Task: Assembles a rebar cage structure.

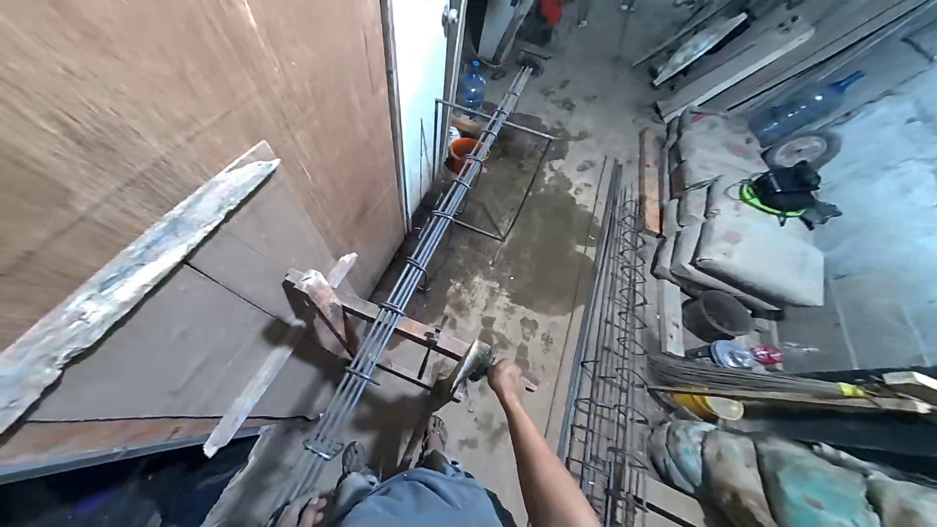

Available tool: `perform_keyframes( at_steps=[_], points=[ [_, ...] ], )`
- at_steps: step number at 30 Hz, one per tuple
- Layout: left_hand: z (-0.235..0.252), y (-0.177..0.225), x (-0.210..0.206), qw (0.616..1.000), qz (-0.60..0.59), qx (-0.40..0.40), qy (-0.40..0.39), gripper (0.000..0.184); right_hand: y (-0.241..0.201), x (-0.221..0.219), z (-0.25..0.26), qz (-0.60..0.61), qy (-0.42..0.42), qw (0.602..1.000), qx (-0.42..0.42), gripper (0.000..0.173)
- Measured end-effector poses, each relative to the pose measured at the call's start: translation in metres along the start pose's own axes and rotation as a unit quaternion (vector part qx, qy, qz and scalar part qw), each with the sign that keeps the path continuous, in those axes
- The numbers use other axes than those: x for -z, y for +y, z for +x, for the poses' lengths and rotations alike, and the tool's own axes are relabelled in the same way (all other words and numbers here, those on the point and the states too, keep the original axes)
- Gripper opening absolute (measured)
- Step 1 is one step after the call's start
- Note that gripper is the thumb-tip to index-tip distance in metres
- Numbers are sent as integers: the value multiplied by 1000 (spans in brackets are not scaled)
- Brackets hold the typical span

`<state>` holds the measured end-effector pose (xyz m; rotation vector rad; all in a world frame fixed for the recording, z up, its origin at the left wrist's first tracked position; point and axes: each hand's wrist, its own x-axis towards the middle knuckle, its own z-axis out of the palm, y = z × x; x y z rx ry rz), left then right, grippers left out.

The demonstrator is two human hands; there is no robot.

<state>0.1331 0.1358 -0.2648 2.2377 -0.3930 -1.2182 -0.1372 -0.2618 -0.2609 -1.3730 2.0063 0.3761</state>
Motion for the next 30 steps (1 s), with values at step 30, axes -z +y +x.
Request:
perform_keyframes(
  at_steps=[30],
  points=[
    [-105, 175, 68, 771, -116, -486, -394, 43, 89, 63, -482, 50, 313, 873, 371, 20]
  ],
)
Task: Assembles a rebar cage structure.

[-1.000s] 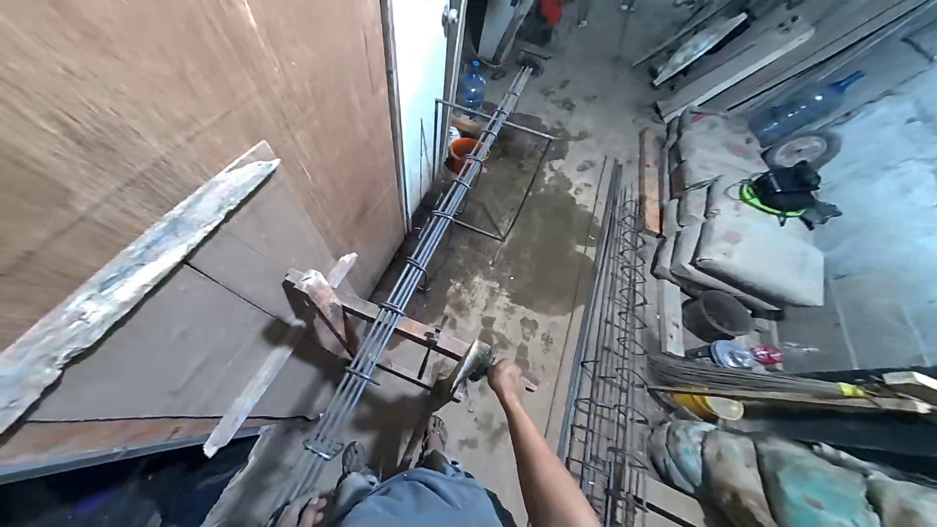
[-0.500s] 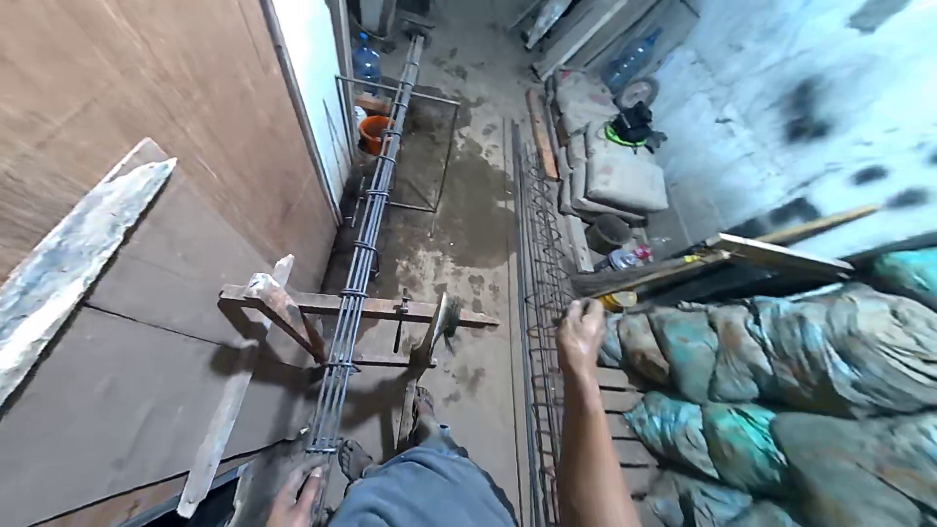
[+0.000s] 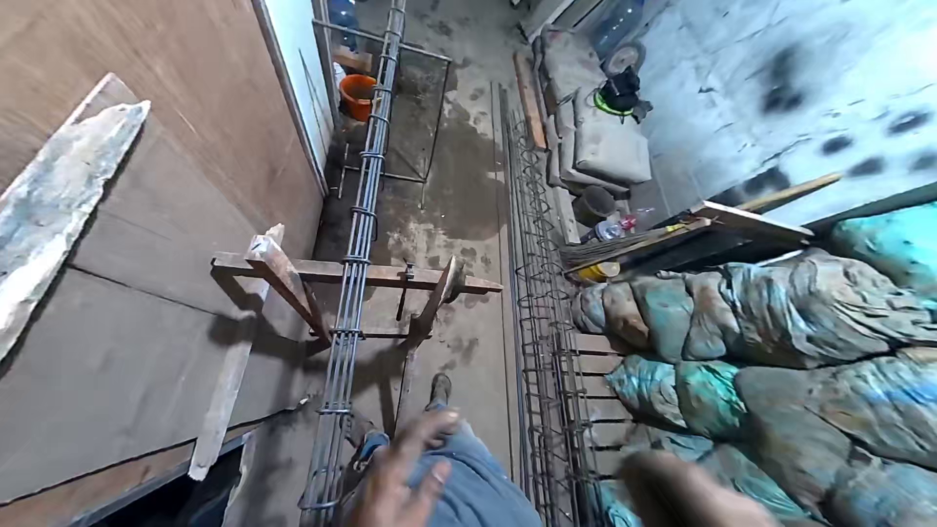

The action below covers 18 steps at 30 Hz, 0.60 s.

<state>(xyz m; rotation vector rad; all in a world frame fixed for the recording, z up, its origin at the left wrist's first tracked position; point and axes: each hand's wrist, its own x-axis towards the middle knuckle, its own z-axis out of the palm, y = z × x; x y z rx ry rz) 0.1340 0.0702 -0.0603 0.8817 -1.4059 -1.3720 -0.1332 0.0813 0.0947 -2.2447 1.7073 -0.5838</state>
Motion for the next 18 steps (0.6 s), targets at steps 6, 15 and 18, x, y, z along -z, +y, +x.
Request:
perform_keyframes(
  at_steps=[6, 15, 18],
  points=[
    [10, 16, -81, 999, 8, -16, 27, 46, 17, -92, 10, 155, 29, 983, 93, 27],
    [44, 7, -132, 846, -386, -64, 364, 26, 124, -137, 13, 473, -264, 833, 114, 30],
    [38, 20, -125, 804, -347, -98, 474, 35, 171, -127, 12, 416, -266, 850, 181, 27]
  ],
)
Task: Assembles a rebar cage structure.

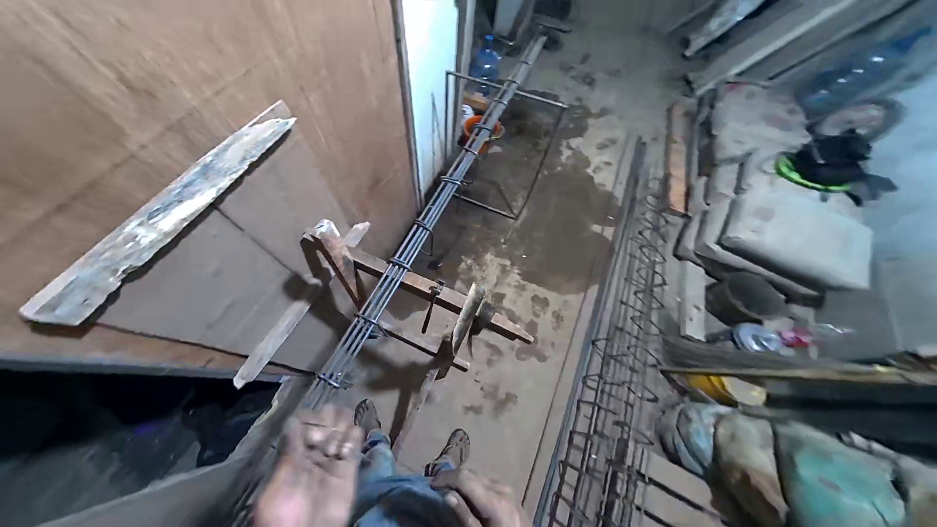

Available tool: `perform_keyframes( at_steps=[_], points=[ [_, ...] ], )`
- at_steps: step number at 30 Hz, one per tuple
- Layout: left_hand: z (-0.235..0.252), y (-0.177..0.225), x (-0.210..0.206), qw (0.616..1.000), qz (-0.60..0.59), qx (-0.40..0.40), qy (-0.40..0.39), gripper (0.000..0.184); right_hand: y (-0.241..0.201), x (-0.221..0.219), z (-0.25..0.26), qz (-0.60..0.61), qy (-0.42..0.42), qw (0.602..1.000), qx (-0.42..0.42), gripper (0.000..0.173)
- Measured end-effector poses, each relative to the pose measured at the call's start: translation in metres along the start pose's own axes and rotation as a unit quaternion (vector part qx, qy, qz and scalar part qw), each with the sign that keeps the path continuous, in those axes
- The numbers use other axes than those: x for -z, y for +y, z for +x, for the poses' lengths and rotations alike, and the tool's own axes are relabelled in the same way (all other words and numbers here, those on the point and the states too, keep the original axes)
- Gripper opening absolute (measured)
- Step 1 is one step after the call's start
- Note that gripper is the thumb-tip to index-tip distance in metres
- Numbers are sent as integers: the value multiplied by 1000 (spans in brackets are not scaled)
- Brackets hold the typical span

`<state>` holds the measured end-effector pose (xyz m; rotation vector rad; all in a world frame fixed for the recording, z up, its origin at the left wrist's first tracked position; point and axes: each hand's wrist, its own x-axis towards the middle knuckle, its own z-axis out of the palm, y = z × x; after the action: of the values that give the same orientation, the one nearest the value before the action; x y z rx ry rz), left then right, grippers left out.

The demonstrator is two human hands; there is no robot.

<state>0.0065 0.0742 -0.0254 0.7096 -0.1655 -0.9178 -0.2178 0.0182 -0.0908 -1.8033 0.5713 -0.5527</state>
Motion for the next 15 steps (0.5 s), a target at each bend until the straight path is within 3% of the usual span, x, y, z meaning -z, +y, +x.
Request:
perform_keyframes(
  at_steps=[3, 5, 6, 7, 8, 9, 10, 11, 13, 15],
  points=[
    [-10, 19, 15, 992, 56, -99, 56, 46, 25, 39, -20, -46, -32, 998, 11, 21],
    [-28, 20, 27, 959, 216, -144, 111, 41, 33, 60, -27, -117, -64, 991, -2, 20],
    [-40, 20, 32, 907, 363, -160, 140, 32, 33, 65, -29, -184, -72, 980, -11, 20],
    [-54, 21, 36, 818, 528, -173, 150, 30, 32, 68, -30, -256, -80, 963, -13, 21],
    [-67, 19, 33, 717, 656, -187, 143, 40, 28, 69, -32, -312, -94, 945, -7, 22],
    [-79, 12, 24, 636, 734, -208, 115, 47, 22, 68, -31, -344, -114, 932, 6, 22],
    [-91, 3, 13, 593, 771, -221, 65, 47, 15, 66, -31, -357, -133, 924, 24, 21],
    [-101, -10, 5, 581, 784, -219, -5, 43, 8, 62, -31, -356, -141, 923, 50, 19],
    [-116, -38, -3, 582, 785, -141, -159, 38, -4, 49, -35, -331, -116, 931, 104, 11],
    [-124, -61, 2, 568, 788, -94, -218, 35, -10, 44, -38, -328, -69, 934, 126, 14]
  ],
)
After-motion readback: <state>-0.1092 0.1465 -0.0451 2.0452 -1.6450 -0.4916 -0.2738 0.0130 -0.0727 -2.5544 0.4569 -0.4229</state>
